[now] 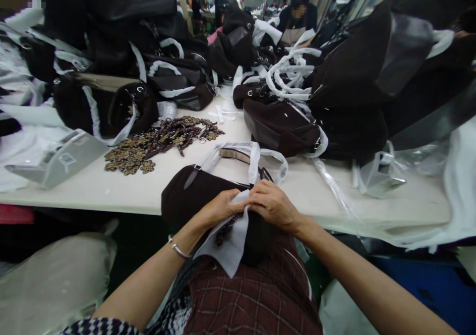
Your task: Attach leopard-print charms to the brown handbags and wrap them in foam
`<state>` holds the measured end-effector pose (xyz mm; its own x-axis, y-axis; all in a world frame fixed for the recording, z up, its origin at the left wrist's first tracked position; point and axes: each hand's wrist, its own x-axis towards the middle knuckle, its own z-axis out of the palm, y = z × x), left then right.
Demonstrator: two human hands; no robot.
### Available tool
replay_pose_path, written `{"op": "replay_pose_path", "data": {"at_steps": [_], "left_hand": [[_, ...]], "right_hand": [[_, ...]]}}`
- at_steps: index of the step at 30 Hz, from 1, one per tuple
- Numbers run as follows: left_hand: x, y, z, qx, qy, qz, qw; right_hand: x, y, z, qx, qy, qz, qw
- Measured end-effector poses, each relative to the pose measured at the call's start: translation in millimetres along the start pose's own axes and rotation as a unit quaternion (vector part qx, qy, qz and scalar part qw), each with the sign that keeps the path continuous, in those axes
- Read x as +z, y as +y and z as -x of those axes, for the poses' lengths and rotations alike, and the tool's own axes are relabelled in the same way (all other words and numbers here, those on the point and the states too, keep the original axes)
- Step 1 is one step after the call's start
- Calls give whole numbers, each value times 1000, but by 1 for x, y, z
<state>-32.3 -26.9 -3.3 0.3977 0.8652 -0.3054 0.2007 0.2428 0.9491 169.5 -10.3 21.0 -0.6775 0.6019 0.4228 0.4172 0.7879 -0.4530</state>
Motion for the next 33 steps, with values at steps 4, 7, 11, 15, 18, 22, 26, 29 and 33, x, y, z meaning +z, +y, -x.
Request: {"op": "replay_pose_path", "data": {"at_steps": [4,7,11,15,18,22,26,29,33], "left_hand": [[-9,5,2,43,-37,-34,998],[-13,12,4,75,-59,-73,993],[-16,17,7,91,-64,-112,988],[-15,16,11,78,-28,-146,986],[-12,14,13,56,30,-166,984],[-7,15,18,31,87,-194,977],[-3,13,23,96,95,-258,957],[0,12,27,142,113,-239,954],[3,16,33,140,140,-183,963]], "right_hand": [[5,5,-9,47,-3,-77,996],[10,8,-13,110,-9,-130,985],[10,10,-16,180,-15,-170,969],[6,10,-17,210,-43,-166,963],[4,11,-17,226,-44,-166,959],[6,11,-16,261,-22,-175,949],[9,9,-15,276,-1,-180,944],[11,7,-13,281,22,-169,945],[16,5,-10,278,56,-161,945]]}}
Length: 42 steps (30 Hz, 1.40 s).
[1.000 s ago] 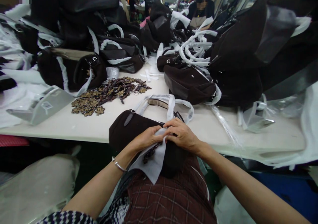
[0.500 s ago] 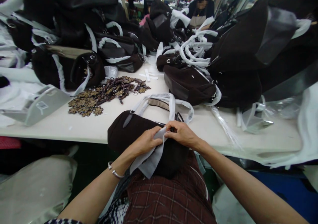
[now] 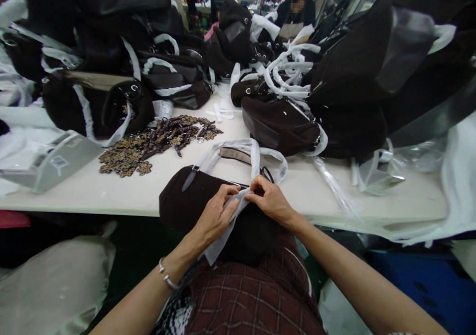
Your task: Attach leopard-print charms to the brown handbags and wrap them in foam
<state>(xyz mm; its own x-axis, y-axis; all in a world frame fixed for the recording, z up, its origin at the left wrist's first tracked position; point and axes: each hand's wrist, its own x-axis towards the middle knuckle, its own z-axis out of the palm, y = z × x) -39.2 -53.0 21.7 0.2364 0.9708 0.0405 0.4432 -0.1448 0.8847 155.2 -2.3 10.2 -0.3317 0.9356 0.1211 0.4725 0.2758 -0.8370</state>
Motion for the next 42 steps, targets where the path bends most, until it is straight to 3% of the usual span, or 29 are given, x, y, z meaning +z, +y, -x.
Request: {"op": "replay_pose_path", "data": {"at_steps": [6,13,19,21,28,35,42], "left_hand": [[6,-1,-2,1,-35,-175,984],[7,-4,-1,-9,-40,-145,989],[7,0,1,1,-45,-193,980],[8,-2,1,6,-59,-223,973],[9,-5,0,-9,-58,-170,984],[10,-13,-1,10,-80,-145,986],[15,-17,1,73,-102,-287,950]], "right_hand": [[3,8,3,-48,-1,-7,999],[-14,19,3,-146,-89,17,985],[-16,14,4,-51,-92,-23,994],[-16,9,4,-49,-100,-21,994],[-22,10,8,-203,-127,46,970],[-22,19,6,-240,-137,100,956],[-16,24,8,-223,-126,122,959]]}}
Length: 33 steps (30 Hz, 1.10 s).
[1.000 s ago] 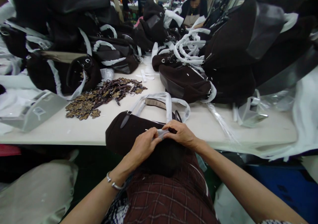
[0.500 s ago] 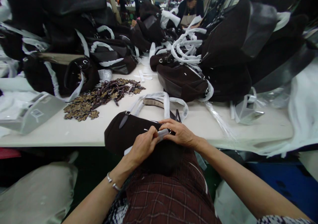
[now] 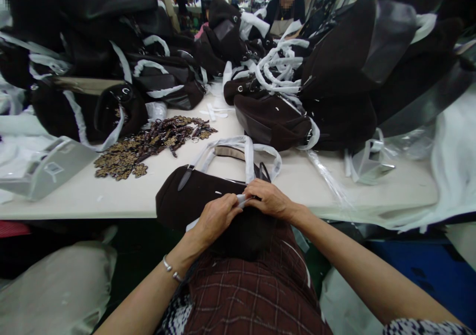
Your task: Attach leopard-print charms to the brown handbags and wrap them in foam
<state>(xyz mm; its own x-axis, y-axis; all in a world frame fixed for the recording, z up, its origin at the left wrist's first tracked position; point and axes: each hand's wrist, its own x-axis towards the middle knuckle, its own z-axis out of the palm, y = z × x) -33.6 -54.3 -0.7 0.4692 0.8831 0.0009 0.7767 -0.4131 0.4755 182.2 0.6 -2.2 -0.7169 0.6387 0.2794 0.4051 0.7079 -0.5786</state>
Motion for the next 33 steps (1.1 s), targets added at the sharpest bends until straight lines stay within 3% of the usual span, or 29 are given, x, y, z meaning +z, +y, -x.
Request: {"op": "replay_pose_path", "data": {"at_steps": [4,9,15,20,23,26,28,29,33], "left_hand": [[2,1,-1,46,5,-112,993],[1,3,-1,100,11,-138,985],[0,14,0,-81,21,-58,995],[-6,15,-4,-111,9,-57,992],[-13,11,-6,-118,1,3,993],[-19,5,-9,-134,-5,122,983],[-21,1,-11,-148,-9,194,970],[-21,0,-12,-154,-12,223,963],[-17,-3,-13,-162,-37,306,937]], "right_hand": [[-5,-6,-6,58,-3,-19,998],[-10,-10,-16,68,-83,5,994],[-2,-6,-11,20,-37,52,998],[3,-5,-12,-2,-17,106,994],[-12,-15,-11,-13,20,93,995],[-50,-25,10,50,140,71,986],[-84,-24,40,150,244,91,954],[-102,-19,59,211,300,117,923],[-163,25,144,406,473,215,752]]}}
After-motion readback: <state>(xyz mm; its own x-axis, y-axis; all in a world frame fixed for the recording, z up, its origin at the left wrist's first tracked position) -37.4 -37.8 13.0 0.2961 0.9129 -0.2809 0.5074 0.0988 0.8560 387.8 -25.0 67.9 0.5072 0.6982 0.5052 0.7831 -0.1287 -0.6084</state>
